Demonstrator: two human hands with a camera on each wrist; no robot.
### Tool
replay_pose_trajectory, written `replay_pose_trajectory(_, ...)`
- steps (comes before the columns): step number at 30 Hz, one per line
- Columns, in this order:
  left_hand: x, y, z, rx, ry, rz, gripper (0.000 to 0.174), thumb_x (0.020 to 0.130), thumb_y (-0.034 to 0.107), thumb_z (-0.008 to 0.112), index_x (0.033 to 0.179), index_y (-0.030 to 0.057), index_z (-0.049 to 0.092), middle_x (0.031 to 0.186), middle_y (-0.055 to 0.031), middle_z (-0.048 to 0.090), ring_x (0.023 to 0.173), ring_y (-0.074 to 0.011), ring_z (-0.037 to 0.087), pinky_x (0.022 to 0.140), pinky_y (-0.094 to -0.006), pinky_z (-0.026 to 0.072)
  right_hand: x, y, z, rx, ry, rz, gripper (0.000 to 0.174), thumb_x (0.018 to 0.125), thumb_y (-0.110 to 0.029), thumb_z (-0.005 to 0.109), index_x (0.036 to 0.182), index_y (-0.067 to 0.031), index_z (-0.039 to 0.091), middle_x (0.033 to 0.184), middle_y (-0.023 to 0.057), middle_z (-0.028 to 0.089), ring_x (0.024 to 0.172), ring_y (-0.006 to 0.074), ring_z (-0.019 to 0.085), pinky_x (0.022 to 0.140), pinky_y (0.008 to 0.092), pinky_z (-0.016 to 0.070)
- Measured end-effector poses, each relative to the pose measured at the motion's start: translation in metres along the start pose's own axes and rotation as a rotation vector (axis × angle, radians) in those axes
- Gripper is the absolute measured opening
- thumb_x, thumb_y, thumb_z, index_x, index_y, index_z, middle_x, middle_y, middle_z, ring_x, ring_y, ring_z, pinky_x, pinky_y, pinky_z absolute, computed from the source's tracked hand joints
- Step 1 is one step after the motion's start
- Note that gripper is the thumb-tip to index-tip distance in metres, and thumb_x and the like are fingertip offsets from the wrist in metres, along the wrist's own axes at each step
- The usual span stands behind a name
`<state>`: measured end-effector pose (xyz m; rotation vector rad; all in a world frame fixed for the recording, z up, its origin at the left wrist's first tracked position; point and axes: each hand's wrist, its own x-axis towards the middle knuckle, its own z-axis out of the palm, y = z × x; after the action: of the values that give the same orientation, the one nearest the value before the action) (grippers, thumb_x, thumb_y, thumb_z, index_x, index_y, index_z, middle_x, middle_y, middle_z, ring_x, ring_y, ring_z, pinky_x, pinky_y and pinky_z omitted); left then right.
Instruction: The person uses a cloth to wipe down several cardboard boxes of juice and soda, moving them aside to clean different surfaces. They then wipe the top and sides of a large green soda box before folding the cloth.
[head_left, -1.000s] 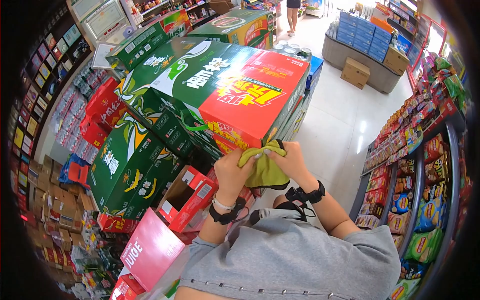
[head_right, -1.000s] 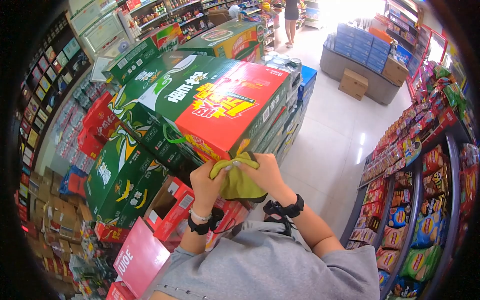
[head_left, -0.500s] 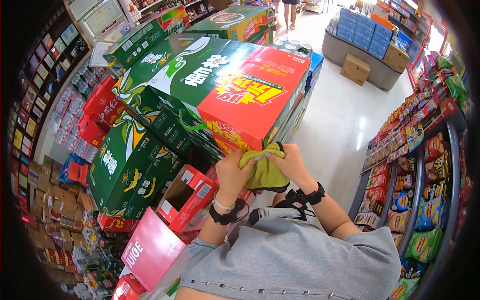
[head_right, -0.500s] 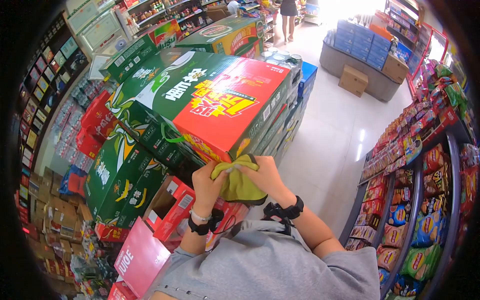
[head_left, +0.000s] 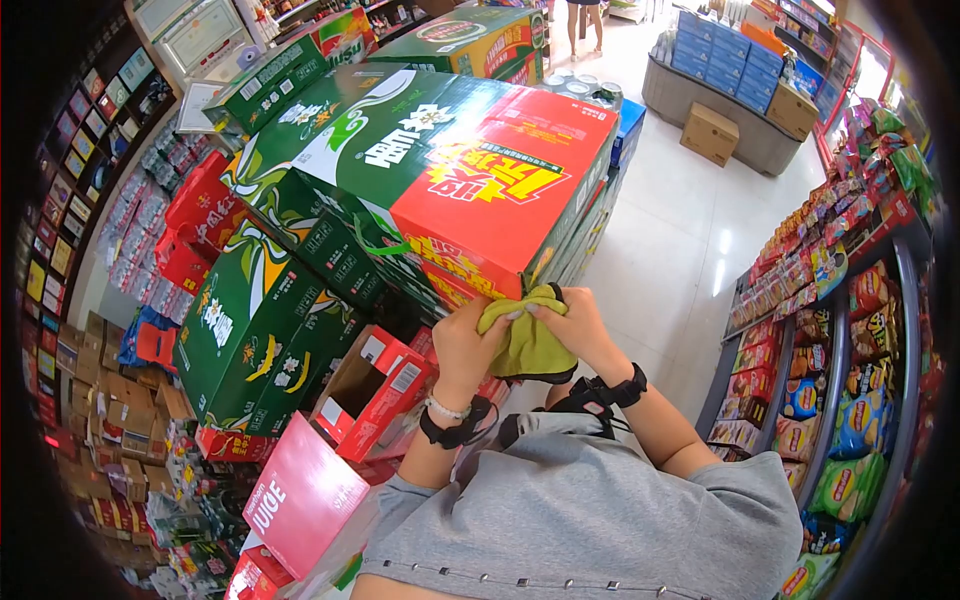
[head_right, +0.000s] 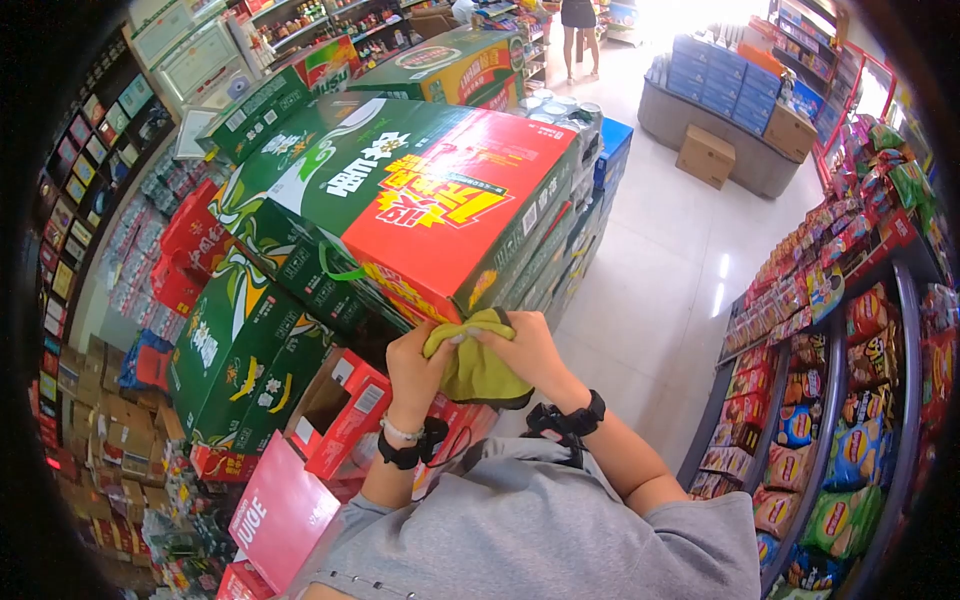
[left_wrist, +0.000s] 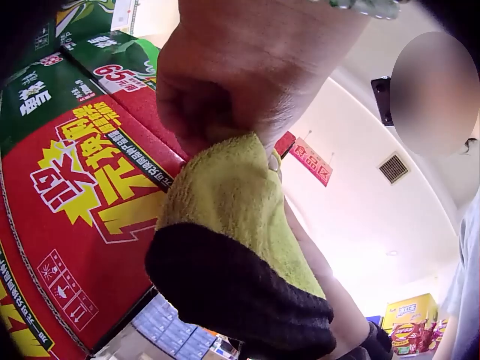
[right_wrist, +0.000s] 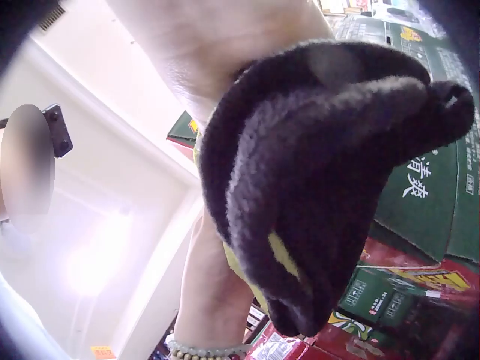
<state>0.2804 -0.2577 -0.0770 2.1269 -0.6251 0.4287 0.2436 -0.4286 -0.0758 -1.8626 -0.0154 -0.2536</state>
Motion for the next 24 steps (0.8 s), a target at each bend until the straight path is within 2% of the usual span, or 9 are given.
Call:
replay_pose_trajectory(6, -0.007, -0.009, 0.006, 0.082, -0.026, -0.003, 0.026, 0.073, 0.025, 0.074, 0.081, 0.0024, 0.063, 0.066, -0.0163, 0.06, 0.062, -0.034, 0.061, 0.052, -0.0387, 0.0461, -0.003, 0.004, 0.001, -0.09, -0.027, 0.105, 0.026, 0.081, -0.021, 0.067, 0.089, 0.0041, 0.067, 0.068, 0.0141, 0.066, 0.06, 0.0143, 0.064, 0.057, 0.029, 0.0492)
replay_pose_trajectory(13, -0.011, -0.009, 0.006, 0.112, -0.007, 0.026, 0.025, 0.072, 0.025, 0.075, 0.076, 0.0032, 0.061, 0.064, -0.0159, 0.058, 0.061, -0.0335, 0.06, 0.051, -0.0391, 0.0454, -0.01, 0.01, 0.007, -0.08, 0.009, 0.136, 0.027, 0.081, -0.022, 0.068, 0.087, 0.0042, 0.067, 0.065, 0.0141, 0.065, 0.057, 0.0151, 0.064, 0.055, 0.0299, 0.0485)
replay_pose_trajectory(15, -0.003, -0.004, -0.001, 0.055, 0.046, 0.043, 0.024, 0.071, 0.022, 0.075, 0.074, 0.003, 0.061, 0.063, -0.0152, 0.058, 0.059, -0.0328, 0.059, 0.05, -0.038, 0.0447, -0.008, 0.002, 0.007, -0.019, 0.059, -0.032, 0.026, 0.08, -0.021, 0.068, 0.088, 0.0035, 0.067, 0.065, 0.0154, 0.064, 0.056, 0.0193, 0.064, 0.054, 0.0309, 0.0482)
replay_pose_trajectory(18, 0.014, 0.01, -0.016, 0.027, 0.119, 0.112, 0.024, 0.07, 0.02, 0.076, 0.072, 0.0023, 0.06, 0.062, -0.0144, 0.057, 0.057, -0.0323, 0.058, 0.049, -0.0368, 0.0439, 0.003, -0.021, -0.001, -0.108, 0.103, -0.114, 0.025, 0.079, -0.021, 0.069, 0.088, 0.003, 0.067, 0.066, 0.0171, 0.064, 0.057, 0.024, 0.065, 0.054, 0.0316, 0.0483)
replay_pose_trajectory(24, 0.026, 0.02, -0.019, -0.064, 0.108, 0.093, 0.022, 0.073, 0.019, 0.075, 0.077, 0.0015, 0.062, 0.064, -0.0149, 0.059, 0.057, -0.0318, 0.059, 0.05, -0.0355, 0.0445, 0.007, -0.032, -0.001, -0.06, 0.141, -0.147, 0.024, 0.077, -0.02, 0.07, 0.085, 0.0027, 0.068, 0.066, 0.0165, 0.064, 0.059, 0.0253, 0.066, 0.055, 0.0313, 0.0487)
